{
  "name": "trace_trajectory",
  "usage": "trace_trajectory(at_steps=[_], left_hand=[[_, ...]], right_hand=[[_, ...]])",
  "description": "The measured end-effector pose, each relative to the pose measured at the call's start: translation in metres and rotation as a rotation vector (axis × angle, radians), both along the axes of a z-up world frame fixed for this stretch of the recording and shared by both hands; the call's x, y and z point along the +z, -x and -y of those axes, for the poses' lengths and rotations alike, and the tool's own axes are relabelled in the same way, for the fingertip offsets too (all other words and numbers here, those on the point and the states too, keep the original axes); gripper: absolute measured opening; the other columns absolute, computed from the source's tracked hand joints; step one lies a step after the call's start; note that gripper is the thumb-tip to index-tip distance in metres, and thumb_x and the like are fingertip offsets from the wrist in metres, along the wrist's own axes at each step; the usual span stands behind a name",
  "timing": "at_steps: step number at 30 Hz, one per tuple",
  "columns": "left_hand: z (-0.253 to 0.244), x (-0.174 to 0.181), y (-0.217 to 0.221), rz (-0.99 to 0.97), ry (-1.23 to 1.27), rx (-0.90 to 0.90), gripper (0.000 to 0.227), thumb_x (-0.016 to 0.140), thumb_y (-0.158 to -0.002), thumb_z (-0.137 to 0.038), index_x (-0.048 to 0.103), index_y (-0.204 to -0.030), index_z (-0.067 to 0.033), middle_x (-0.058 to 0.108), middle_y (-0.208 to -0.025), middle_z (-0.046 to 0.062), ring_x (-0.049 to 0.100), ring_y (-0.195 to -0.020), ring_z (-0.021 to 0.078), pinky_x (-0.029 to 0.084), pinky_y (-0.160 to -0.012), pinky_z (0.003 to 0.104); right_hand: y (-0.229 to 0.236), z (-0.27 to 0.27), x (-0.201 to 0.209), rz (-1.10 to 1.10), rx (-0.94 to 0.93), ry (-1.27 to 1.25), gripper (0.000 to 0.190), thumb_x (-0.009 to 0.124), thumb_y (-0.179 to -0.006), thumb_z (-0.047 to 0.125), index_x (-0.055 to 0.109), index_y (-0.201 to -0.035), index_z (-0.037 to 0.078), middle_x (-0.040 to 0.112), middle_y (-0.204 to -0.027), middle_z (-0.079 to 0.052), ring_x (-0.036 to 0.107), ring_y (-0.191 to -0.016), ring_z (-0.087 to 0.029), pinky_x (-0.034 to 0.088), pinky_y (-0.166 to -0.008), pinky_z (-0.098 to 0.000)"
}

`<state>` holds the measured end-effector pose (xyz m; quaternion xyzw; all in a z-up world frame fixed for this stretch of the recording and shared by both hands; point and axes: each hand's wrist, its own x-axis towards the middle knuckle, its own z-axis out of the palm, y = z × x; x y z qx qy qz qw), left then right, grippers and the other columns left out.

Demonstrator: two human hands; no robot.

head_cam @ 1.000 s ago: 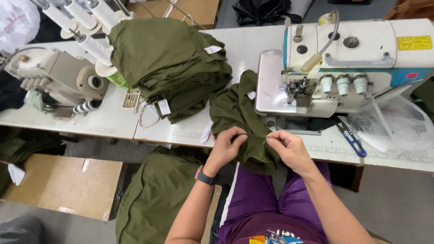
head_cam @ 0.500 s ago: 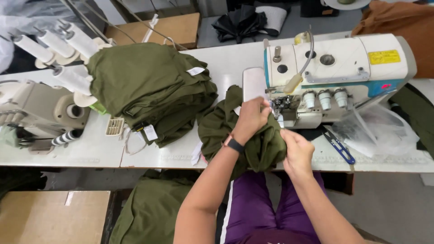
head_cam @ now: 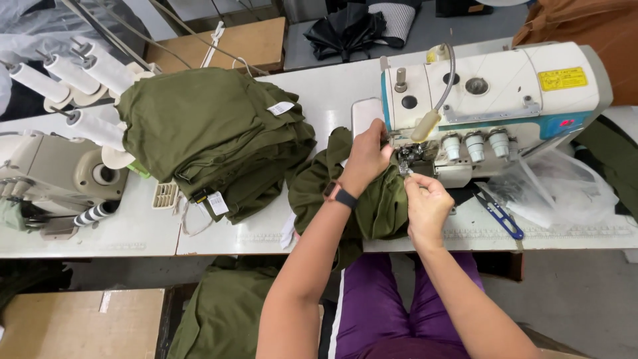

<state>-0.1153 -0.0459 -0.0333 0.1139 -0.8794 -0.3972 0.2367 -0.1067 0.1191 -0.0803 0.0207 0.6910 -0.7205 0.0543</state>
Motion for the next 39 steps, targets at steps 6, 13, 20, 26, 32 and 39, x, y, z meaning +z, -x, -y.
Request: trace_trajectory(at_steps=[6, 13, 20, 26, 32, 39], left_hand=[[-0.088, 0.043, -0.066, -0.21, 0.454, 0.104, 0.013, 0.053, -0.102, -0.009, 0.056, -0.09, -0.0062, 0.048, -0.085, 0.009, 0.05, -0.082, 0.0309, 0.041, -0.075, 0.041], [-0.073, -0.015, -0.081, -0.183, 0.583, -0.035, 0.017, 0.053, -0.097, -0.005, 0.064, -0.11, -0.0047, 0.055, -0.104, 0.008, 0.054, -0.11, 0.0317, 0.047, -0.087, 0.037], [-0.061, -0.014, -0.077, -0.131, 0.605, -0.096, 0.021, 0.046, -0.1, -0.005, 0.063, -0.113, -0.0088, 0.054, -0.108, 0.005, 0.052, -0.114, 0.0299, 0.047, -0.086, 0.034], [-0.056, -0.02, -0.077, -0.088, 0.592, -0.115, 0.02, 0.047, -0.1, -0.009, 0.063, -0.113, -0.0117, 0.053, -0.109, 0.005, 0.052, -0.116, 0.0307, 0.046, -0.091, 0.036], [-0.054, -0.014, -0.076, -0.08, 0.587, -0.1, 0.023, 0.049, -0.097, -0.005, 0.063, -0.113, -0.013, 0.053, -0.11, 0.004, 0.052, -0.118, 0.0305, 0.046, -0.093, 0.036], [-0.08, 0.031, -0.148, -0.466, 0.34, 0.412, 0.027, 0.066, -0.089, 0.009, 0.076, -0.109, -0.0068, 0.066, -0.097, 0.006, 0.067, -0.09, 0.0273, 0.058, -0.083, 0.038]], right_hand=[[0.007, -0.003, 0.0, 0.118, -0.006, 0.091, 0.018, 0.081, -0.086, 0.011, 0.073, -0.099, 0.002, 0.07, -0.065, -0.011, 0.063, -0.05, -0.016, 0.051, -0.043, -0.0309], [0.008, -0.003, 0.004, 0.203, -0.024, 0.106, 0.022, 0.085, -0.084, 0.017, 0.072, -0.098, 0.005, 0.07, -0.067, -0.011, 0.064, -0.051, -0.015, 0.051, -0.041, -0.0287], [0.002, -0.004, 0.014, 0.239, 0.004, 0.108, 0.022, 0.083, -0.087, 0.02, 0.07, -0.098, 0.005, 0.069, -0.064, -0.013, 0.059, -0.044, -0.013, 0.044, -0.032, -0.0245], [-0.003, -0.008, 0.024, 0.255, 0.061, 0.115, 0.023, 0.078, -0.088, 0.014, 0.066, -0.103, 0.001, 0.065, -0.061, -0.013, 0.054, -0.035, -0.014, 0.039, -0.027, -0.0233], [-0.001, -0.003, 0.021, 0.226, 0.038, 0.108, 0.023, 0.079, -0.089, 0.015, 0.066, -0.101, 0.0, 0.063, -0.058, -0.013, 0.052, -0.032, -0.015, 0.037, -0.024, -0.0243], [-0.039, -0.054, 0.04, -0.683, 0.042, -0.243, 0.029, 0.087, -0.087, 0.002, 0.067, -0.108, -0.006, 0.067, -0.105, -0.014, 0.072, -0.074, -0.027, 0.059, -0.052, -0.0251]])
